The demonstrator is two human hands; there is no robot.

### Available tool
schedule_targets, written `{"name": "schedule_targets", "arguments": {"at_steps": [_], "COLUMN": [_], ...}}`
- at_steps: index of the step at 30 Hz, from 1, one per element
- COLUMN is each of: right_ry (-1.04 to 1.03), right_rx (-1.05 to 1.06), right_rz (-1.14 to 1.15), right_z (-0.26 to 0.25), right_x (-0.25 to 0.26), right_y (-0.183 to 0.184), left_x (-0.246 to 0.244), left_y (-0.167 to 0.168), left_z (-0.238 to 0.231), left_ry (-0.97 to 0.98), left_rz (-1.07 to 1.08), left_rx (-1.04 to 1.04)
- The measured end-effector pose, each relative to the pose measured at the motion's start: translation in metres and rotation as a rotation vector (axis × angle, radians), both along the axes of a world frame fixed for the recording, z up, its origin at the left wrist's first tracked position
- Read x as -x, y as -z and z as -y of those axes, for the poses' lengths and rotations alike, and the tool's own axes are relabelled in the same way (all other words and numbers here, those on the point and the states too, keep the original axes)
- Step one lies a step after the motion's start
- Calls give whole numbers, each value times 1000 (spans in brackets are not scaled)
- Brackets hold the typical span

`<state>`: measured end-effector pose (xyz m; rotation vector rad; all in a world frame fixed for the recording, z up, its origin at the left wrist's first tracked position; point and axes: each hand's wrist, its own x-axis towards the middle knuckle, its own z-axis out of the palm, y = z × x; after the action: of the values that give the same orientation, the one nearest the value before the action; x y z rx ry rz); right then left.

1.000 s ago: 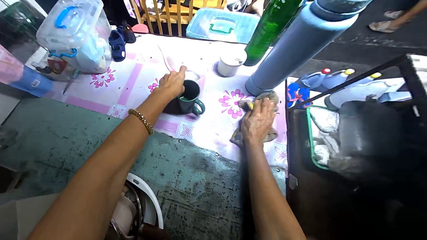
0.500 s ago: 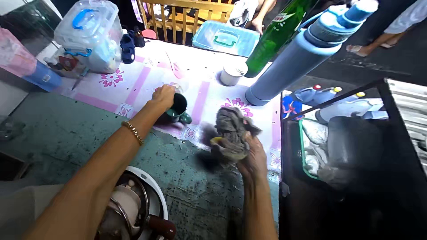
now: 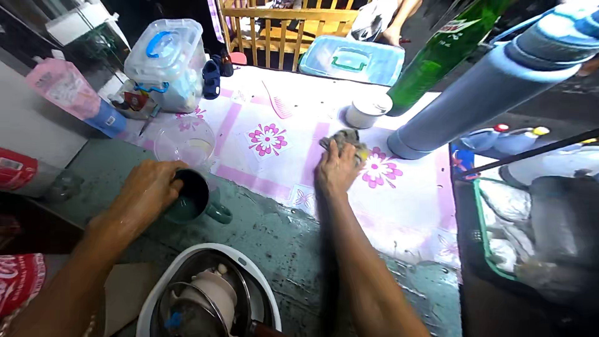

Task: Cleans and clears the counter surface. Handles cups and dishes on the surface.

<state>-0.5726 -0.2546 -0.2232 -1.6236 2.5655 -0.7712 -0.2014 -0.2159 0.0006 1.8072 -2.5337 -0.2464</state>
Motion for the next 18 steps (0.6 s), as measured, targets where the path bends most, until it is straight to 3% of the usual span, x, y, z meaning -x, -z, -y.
{"name": "schedule_targets", "arguments": {"at_steps": [4,6,9,12,15,18], "right_ry": [-369,-612,-866,-749,-400,-139], "right_rx": [132,54,40,197,103,118], "right_rz": [25,61,93,30,-19,114], "right_z": [33,21,5,22,44,76], "right_x": [-94,-139,-144,-91,-23,14], "right_y": [2,8,14,13,1,-6], "left_x": [-22,-28,-34,-36,-34,-39], "left_y": [-5,-4,4,9,4,2], "left_z": [-12,-14,-12,-10,-15,-22], "left_ry": [-43,-70,-97,-97,-117,-131], "left_rz": [-14,-29,-38,-72,-64,-60], "left_rx": [5,-6,-14,7,18,7]}}
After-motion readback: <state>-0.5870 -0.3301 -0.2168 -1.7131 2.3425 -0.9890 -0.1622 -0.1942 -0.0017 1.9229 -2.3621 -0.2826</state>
